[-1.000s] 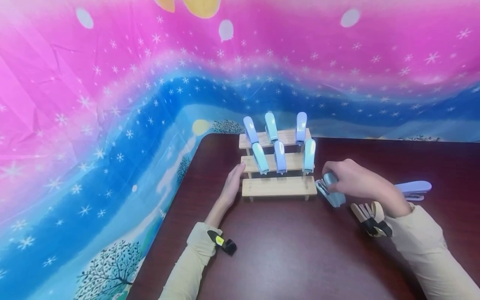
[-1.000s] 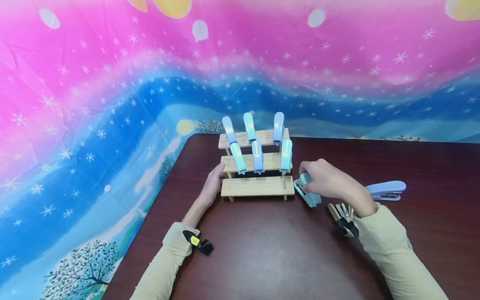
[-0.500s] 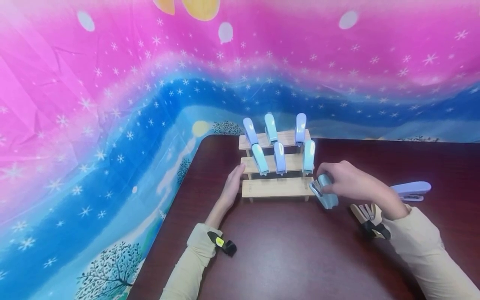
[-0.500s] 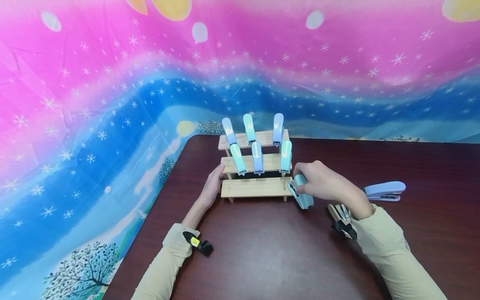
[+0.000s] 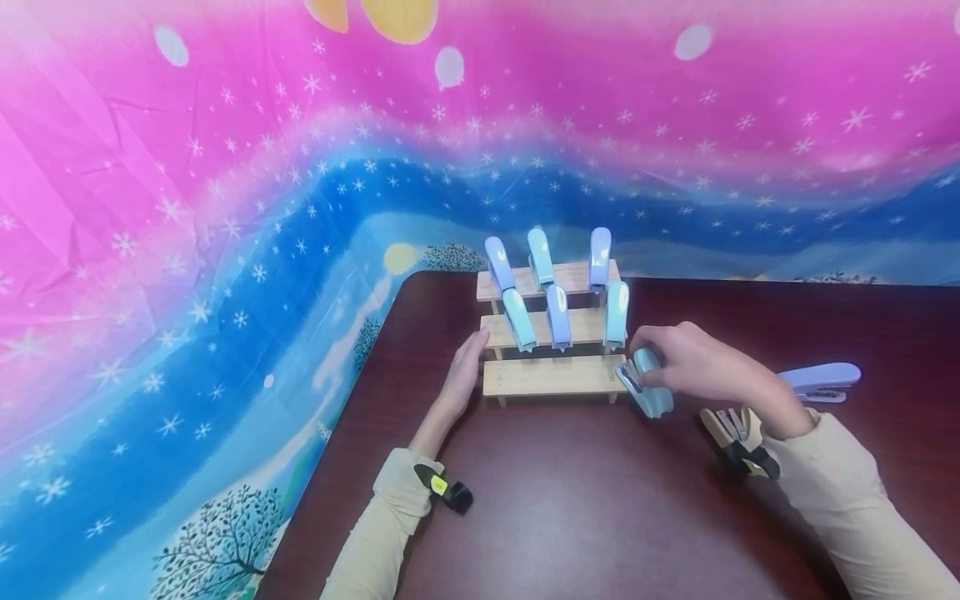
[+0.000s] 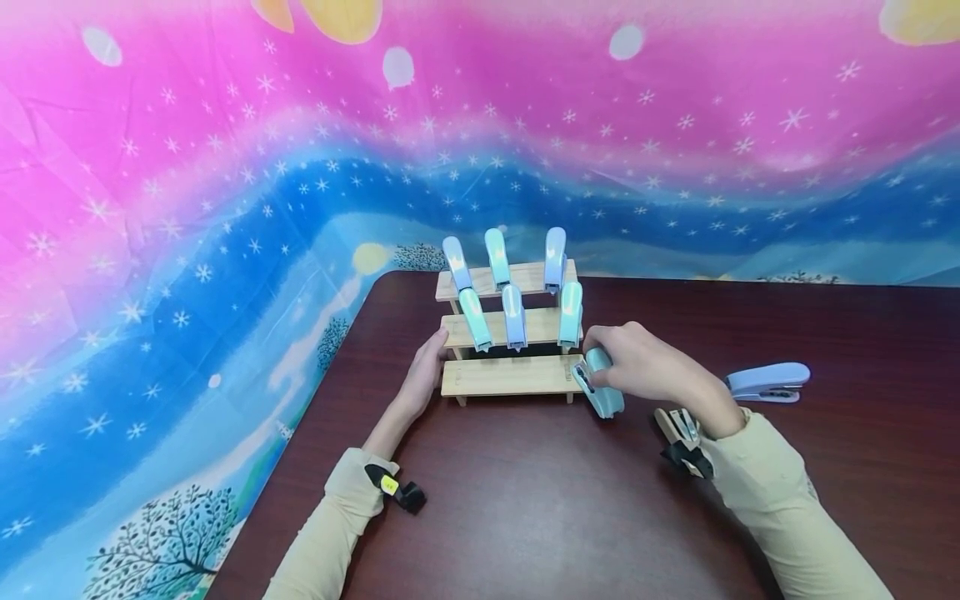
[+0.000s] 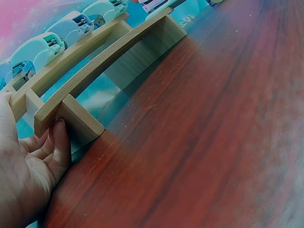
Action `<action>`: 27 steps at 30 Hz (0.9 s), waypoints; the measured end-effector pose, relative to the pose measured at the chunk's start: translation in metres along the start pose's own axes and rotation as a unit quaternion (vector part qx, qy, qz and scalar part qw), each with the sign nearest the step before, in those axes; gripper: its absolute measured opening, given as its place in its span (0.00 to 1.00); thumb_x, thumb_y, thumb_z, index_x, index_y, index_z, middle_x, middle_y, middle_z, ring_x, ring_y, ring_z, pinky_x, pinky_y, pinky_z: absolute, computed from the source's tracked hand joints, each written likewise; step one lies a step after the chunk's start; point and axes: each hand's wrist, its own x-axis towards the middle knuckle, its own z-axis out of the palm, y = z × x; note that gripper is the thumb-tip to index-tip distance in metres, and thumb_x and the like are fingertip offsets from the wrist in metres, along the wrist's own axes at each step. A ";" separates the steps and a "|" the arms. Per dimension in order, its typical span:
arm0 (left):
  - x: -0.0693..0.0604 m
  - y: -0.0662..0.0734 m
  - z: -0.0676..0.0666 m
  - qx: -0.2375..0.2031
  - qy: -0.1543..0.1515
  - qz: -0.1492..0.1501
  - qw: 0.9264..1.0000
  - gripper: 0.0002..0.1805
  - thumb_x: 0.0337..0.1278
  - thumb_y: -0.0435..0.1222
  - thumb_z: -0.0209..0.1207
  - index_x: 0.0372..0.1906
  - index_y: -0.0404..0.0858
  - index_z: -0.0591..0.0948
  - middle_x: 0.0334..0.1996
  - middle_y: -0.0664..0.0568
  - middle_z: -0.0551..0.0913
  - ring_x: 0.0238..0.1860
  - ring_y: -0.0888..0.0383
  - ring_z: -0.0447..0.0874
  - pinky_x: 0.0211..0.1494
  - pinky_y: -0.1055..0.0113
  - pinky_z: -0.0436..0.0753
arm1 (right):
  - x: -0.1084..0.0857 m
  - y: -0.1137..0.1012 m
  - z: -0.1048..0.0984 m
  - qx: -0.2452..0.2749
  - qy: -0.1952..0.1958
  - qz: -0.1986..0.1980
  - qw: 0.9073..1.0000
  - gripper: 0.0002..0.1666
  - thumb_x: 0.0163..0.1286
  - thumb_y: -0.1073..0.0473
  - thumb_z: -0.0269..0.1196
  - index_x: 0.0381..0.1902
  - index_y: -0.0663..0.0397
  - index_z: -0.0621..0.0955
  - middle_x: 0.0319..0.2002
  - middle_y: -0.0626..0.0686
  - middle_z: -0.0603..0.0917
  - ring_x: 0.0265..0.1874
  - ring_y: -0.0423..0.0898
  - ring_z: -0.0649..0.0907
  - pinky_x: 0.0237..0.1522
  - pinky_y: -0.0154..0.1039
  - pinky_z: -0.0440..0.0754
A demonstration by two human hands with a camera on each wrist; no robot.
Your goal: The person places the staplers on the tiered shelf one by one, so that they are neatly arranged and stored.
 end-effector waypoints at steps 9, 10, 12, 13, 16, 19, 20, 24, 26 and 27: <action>0.000 -0.001 -0.001 -0.006 -0.003 0.002 1.000 0.41 0.79 0.57 0.43 0.80 0.29 0.59 0.79 0.37 0.59 0.79 0.44 0.56 0.80 0.48 0.56 | 0.002 -0.001 0.001 0.003 0.009 0.005 1.000 0.18 0.63 0.63 0.72 0.50 0.61 0.83 0.32 0.49 0.85 0.29 0.45 0.79 0.28 0.40 0.80; 0.001 -0.001 -0.001 -0.005 -0.003 0.004 1.000 0.41 0.79 0.56 0.43 0.80 0.29 0.59 0.79 0.37 0.59 0.79 0.45 0.55 0.81 0.49 0.55 | 0.002 -0.001 0.001 0.004 0.012 0.007 1.000 0.18 0.63 0.63 0.72 0.50 0.61 0.83 0.32 0.48 0.84 0.29 0.45 0.79 0.27 0.41 0.80; 0.001 -0.002 -0.001 -0.004 -0.003 0.007 1.000 0.41 0.79 0.56 0.43 0.80 0.29 0.59 0.79 0.37 0.59 0.79 0.45 0.54 0.81 0.49 0.54 | 0.002 -0.002 0.002 0.007 0.018 0.010 1.000 0.18 0.63 0.63 0.72 0.50 0.61 0.83 0.31 0.48 0.84 0.28 0.45 0.79 0.27 0.41 0.79; 0.001 -0.002 -0.001 -0.004 -0.004 0.008 1.000 0.41 0.79 0.56 0.43 0.80 0.29 0.59 0.79 0.37 0.59 0.79 0.45 0.54 0.81 0.49 0.54 | 0.003 -0.002 0.002 0.008 0.022 0.011 1.000 0.18 0.63 0.63 0.72 0.50 0.61 0.83 0.30 0.48 0.84 0.28 0.45 0.79 0.26 0.41 0.79; 0.001 -0.002 -0.001 -0.003 -0.004 0.008 1.000 0.42 0.79 0.57 0.43 0.80 0.28 0.58 0.79 0.36 0.58 0.80 0.44 0.53 0.81 0.49 0.53 | 0.004 -0.002 0.003 0.014 0.030 0.016 0.999 0.18 0.64 0.61 0.72 0.50 0.61 0.83 0.29 0.48 0.83 0.26 0.45 0.78 0.25 0.41 0.78; 0.002 -0.002 0.000 -0.002 -0.004 0.006 1.000 0.42 0.79 0.57 0.43 0.80 0.28 0.57 0.80 0.36 0.57 0.80 0.45 0.51 0.82 0.49 0.52 | 0.004 -0.002 0.004 0.018 0.036 0.021 0.999 0.18 0.65 0.60 0.72 0.51 0.62 0.83 0.29 0.48 0.83 0.26 0.45 0.78 0.25 0.41 0.78; 0.001 -0.001 0.000 -0.002 -0.004 0.006 1.000 0.42 0.79 0.57 0.43 0.80 0.28 0.57 0.80 0.36 0.56 0.80 0.45 0.51 0.82 0.50 0.52 | 0.004 -0.002 0.005 0.020 0.036 0.022 0.999 0.18 0.65 0.60 0.72 0.51 0.62 0.83 0.29 0.48 0.83 0.25 0.45 0.78 0.24 0.41 0.78; 0.001 -0.001 0.000 -0.002 -0.003 0.008 1.000 0.42 0.79 0.57 0.43 0.80 0.28 0.58 0.80 0.36 0.58 0.80 0.44 0.52 0.81 0.49 0.52 | 0.005 -0.002 0.005 0.022 0.040 0.023 0.999 0.18 0.66 0.60 0.72 0.51 0.62 0.83 0.30 0.49 0.84 0.25 0.45 0.78 0.24 0.41 0.79; 0.001 -0.001 0.000 -0.001 -0.002 0.007 1.000 0.42 0.79 0.57 0.43 0.80 0.28 0.58 0.80 0.36 0.57 0.80 0.44 0.52 0.81 0.49 0.52 | 0.006 -0.003 0.006 0.023 0.041 0.023 0.999 0.19 0.66 0.60 0.72 0.51 0.63 0.83 0.31 0.49 0.84 0.26 0.45 0.79 0.25 0.41 0.79; 0.001 -0.001 0.000 -0.001 -0.002 0.006 1.000 0.42 0.79 0.57 0.43 0.80 0.28 0.58 0.80 0.36 0.57 0.80 0.44 0.52 0.81 0.49 0.52 | 0.006 -0.003 0.006 0.023 0.042 0.024 0.999 0.19 0.66 0.60 0.72 0.52 0.63 0.83 0.31 0.49 0.85 0.26 0.45 0.79 0.25 0.41 0.79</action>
